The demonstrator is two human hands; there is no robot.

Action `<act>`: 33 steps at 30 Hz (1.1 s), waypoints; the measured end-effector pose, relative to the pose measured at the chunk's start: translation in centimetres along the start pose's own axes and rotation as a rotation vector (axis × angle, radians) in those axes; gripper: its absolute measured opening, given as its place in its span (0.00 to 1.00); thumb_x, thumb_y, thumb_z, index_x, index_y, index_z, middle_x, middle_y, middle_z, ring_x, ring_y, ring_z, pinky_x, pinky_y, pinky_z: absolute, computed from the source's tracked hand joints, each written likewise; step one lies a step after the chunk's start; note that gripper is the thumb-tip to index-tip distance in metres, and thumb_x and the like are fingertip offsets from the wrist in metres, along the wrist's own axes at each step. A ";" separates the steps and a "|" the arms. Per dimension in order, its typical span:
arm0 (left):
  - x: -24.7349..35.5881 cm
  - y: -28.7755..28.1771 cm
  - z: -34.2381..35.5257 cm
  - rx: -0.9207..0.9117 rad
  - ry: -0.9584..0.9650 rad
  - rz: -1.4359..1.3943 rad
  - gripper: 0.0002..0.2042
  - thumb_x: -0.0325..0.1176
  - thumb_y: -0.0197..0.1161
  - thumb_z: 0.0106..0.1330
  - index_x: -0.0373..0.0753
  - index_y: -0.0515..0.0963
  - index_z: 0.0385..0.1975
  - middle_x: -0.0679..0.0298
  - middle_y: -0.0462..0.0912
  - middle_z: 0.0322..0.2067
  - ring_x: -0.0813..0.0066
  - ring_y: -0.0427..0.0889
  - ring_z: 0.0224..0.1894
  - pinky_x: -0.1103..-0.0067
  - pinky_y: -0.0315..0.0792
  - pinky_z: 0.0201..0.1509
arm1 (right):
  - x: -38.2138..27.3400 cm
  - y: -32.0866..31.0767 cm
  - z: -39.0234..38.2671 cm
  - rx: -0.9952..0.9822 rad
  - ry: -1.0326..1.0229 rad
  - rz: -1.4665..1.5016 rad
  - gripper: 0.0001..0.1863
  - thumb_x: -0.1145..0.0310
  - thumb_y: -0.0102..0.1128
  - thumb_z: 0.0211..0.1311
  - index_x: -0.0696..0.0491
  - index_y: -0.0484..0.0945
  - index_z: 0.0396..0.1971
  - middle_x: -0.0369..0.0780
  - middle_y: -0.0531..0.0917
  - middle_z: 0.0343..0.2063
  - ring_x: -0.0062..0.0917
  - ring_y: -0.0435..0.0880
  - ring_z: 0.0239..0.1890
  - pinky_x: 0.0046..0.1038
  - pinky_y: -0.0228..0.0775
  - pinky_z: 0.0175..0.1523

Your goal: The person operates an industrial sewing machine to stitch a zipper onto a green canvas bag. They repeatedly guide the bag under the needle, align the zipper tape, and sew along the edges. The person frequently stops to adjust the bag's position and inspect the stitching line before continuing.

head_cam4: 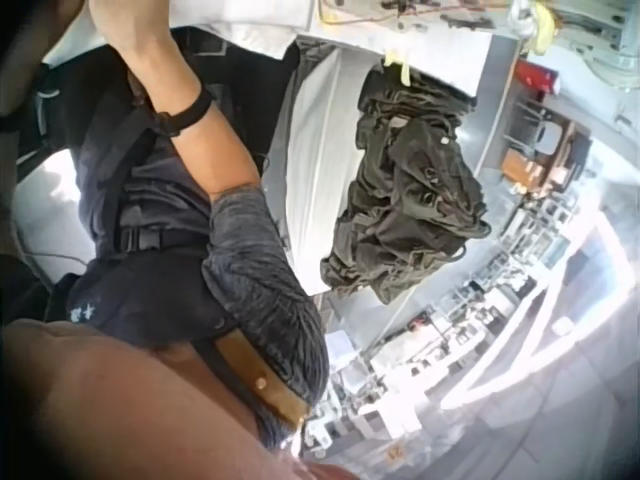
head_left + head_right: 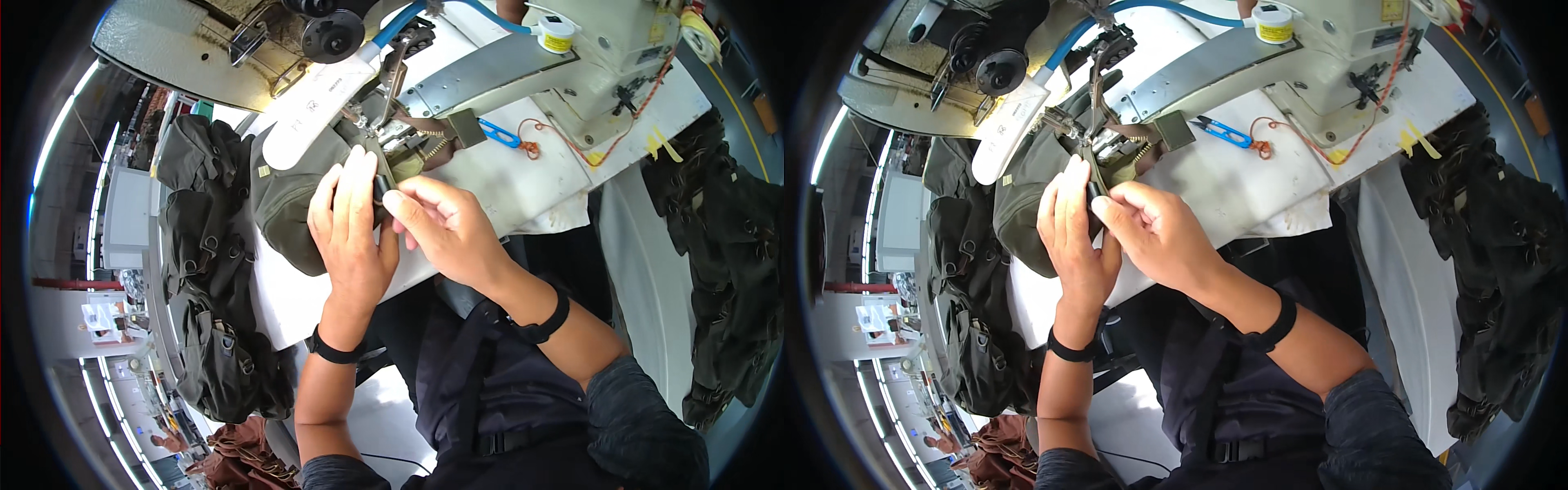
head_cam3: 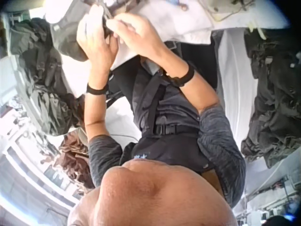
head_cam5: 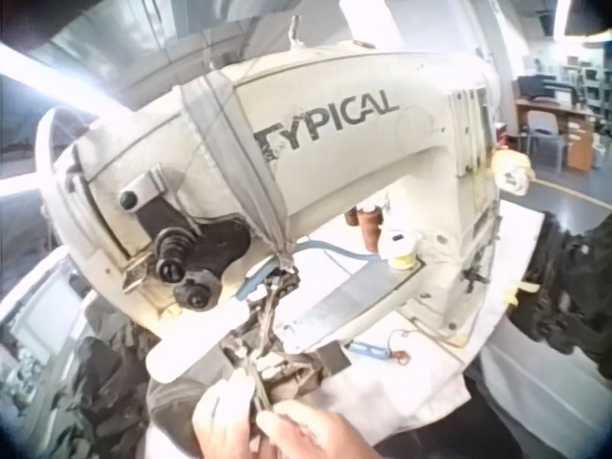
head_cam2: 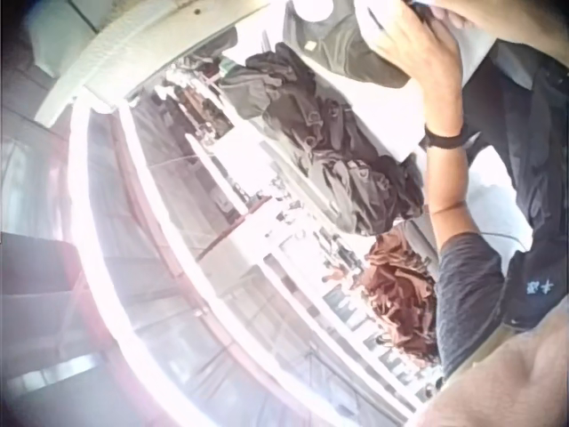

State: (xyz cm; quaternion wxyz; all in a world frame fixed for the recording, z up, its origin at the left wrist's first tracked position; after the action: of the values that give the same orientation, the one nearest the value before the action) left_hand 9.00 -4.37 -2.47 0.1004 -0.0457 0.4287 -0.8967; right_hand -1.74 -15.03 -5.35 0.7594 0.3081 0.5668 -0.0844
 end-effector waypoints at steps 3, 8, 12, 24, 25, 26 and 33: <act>0.4 -0.4 0.1 -0.003 -0.018 -0.029 0.36 0.21 0.68 0.54 0.34 0.72 0.69 0.54 0.77 0.68 0.49 0.73 0.69 0.62 0.61 0.75 | -1.1 -0.3 -0.4 0.002 0.033 -0.015 0.16 0.62 0.58 0.81 0.60 0.80 0.36 0.31 0.77 0.23 0.09 0.70 0.26 0.21 0.64 0.30; 1.0 -0.7 0.4 -0.027 -0.111 -0.162 0.38 0.24 0.72 0.51 0.37 0.73 0.69 0.55 0.78 0.67 0.50 0.73 0.68 0.60 0.61 0.74 | -1.9 -1.0 -0.4 -0.014 0.029 -0.039 0.14 0.64 0.57 0.82 0.60 0.82 0.39 0.29 0.77 0.23 0.07 0.69 0.26 0.19 0.62 0.29; 0.7 0.0 0.2 0.004 -0.115 -0.194 0.38 0.23 0.72 0.50 0.36 0.73 0.68 0.54 0.78 0.66 0.49 0.73 0.67 0.59 0.61 0.74 | -1.3 -1.1 -0.2 0.007 0.018 -0.035 0.14 0.64 0.58 0.81 0.61 0.82 0.40 0.29 0.78 0.24 0.07 0.69 0.26 0.18 0.62 0.29; -0.5 -0.5 0.9 0.102 -0.101 -0.332 0.26 0.26 0.73 0.59 0.34 0.79 0.60 0.52 0.85 0.58 0.50 0.81 0.62 0.59 0.62 0.73 | -0.9 -1.1 1.3 0.038 0.017 0.010 0.13 0.66 0.57 0.81 0.61 0.84 0.41 0.30 0.78 0.22 0.08 0.72 0.25 0.19 0.64 0.30; -0.7 -0.2 1.1 0.128 -0.106 -0.335 0.25 0.26 0.74 0.59 0.34 0.80 0.58 0.52 0.85 0.57 0.51 0.81 0.62 0.59 0.63 0.73 | -1.0 -1.0 1.6 0.047 0.010 0.010 0.13 0.66 0.57 0.80 0.61 0.84 0.41 0.30 0.78 0.22 0.08 0.72 0.25 0.19 0.64 0.29; -0.7 0.0 1.2 0.156 -0.112 -0.334 0.24 0.26 0.75 0.59 0.34 0.81 0.57 0.52 0.85 0.57 0.52 0.81 0.62 0.60 0.64 0.72 | -1.2 -0.9 2.0 0.051 0.003 0.012 0.13 0.66 0.57 0.80 0.61 0.84 0.40 0.30 0.79 0.22 0.08 0.72 0.25 0.19 0.63 0.29; 1.0 1.2 1.3 0.286 -0.194 -0.297 0.16 0.24 0.77 0.62 0.35 0.83 0.49 0.51 0.89 0.51 0.56 0.88 0.52 0.67 0.78 0.58 | -1.2 -1.0 1.5 0.082 0.069 -0.073 0.15 0.65 0.56 0.80 0.59 0.84 0.35 0.30 0.78 0.19 0.08 0.71 0.22 0.19 0.62 0.27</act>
State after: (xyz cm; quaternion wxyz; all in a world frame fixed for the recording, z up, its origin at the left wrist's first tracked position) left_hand 8.39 -6.30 -2.55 0.0133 -0.1797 0.2742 -0.9446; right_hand -1.43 -16.90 -4.35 0.7224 0.3208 0.5997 -0.1248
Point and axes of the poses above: each hand's wrist, its own z-axis towards the middle knuckle, its own y-axis out of the palm, x = y × z, the point moved 1 cm from there along z, towards the middle knuckle
